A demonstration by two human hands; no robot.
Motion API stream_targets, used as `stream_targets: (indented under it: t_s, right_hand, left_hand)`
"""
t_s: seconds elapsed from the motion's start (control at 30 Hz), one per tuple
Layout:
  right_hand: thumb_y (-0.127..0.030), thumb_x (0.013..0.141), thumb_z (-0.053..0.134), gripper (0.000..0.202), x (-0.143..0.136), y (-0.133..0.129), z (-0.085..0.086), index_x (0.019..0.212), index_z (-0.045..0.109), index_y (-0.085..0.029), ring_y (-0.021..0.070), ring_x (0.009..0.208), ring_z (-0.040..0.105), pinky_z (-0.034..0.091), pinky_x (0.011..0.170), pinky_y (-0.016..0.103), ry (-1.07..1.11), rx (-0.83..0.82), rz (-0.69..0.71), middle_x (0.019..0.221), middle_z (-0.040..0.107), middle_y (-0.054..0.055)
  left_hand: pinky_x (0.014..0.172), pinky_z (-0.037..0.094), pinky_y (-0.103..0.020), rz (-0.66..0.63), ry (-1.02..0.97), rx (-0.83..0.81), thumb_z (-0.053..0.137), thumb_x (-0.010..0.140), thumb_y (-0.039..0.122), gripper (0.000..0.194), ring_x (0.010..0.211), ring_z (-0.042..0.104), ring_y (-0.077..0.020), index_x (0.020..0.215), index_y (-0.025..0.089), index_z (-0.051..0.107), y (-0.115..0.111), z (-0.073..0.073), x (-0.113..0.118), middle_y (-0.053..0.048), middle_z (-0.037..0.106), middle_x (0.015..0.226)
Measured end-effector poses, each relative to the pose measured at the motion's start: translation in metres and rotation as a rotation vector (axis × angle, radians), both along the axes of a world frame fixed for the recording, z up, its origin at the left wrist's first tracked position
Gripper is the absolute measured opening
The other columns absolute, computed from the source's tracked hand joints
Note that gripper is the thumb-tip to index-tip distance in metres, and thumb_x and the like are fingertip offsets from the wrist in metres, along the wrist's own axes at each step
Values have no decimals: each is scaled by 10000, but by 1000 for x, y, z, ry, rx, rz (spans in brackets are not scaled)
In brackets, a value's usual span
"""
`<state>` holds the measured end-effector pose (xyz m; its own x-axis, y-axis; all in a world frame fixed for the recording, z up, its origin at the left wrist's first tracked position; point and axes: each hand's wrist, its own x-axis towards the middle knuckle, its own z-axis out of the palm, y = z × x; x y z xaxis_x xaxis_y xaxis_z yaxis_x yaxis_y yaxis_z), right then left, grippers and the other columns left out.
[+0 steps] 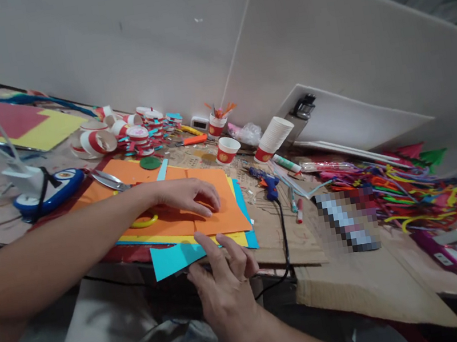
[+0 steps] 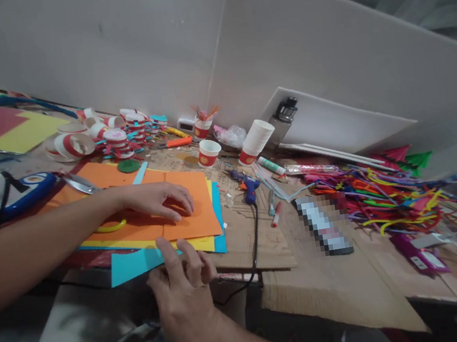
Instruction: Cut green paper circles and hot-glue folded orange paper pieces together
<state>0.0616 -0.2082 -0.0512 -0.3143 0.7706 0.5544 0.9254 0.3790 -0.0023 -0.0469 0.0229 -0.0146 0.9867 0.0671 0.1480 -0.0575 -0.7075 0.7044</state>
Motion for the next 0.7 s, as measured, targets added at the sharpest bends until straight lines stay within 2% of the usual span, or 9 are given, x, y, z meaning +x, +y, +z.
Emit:
stream_targets:
  t_s: [0.13, 0.3, 0.4, 0.53, 0.7]
  right_hand:
    - [-221, 881, 587, 106, 5, 2, 1, 910, 680, -263, 262, 1241, 310, 222, 999, 413, -37, 62, -17, 1501, 404, -58]
    - [-254, 855, 623, 67, 6, 8, 3, 856, 679, -290, 275, 1307, 243, 168, 1009, 424, -124, 12, -39, 1492, 426, -84]
    - [-281, 844, 633, 67, 5, 14, 7, 804, 685, -266, 285, 1337, 240, 119, 1023, 437, -181, -37, -21, 1494, 429, -46]
    - [-307, 864, 609, 209, 3, 23, 14, 688, 672, -212, 301, 1360, 266, 71, 1043, 448, -240, -95, 13, 1443, 491, 16]
    - [-282, 897, 577, 217, 1, 26, 22, 732, 695, -204, 272, 1334, 333, 152, 1032, 429, -257, -127, 48, 1400, 529, 0]
  left_hand:
    - [885, 457, -235, 22, 22, 21, 629, 863, 332, 261, 1037, 624, -177, 1067, 182, 691, -2, 3, 0, -89, 683, 1117]
    - [877, 454, -226, 34, 22, 36, 626, 865, 315, 257, 1027, 623, -171, 1076, 181, 684, -4, 4, 1, -85, 685, 1104]
    - [894, 454, -228, 31, 24, 27, 625, 865, 319, 257, 1035, 619, -172, 1073, 178, 682, -4, 4, 2, -86, 671, 1113]
    - [911, 454, -241, 23, 10, 41, 619, 870, 325, 247, 1039, 617, -179, 1056, 179, 692, -2, 3, 3, -92, 666, 1106]
    - [925, 448, -248, 25, 14, 60, 616, 874, 336, 259, 1063, 609, -185, 1071, 187, 696, -3, 2, 2, -95, 661, 1125]
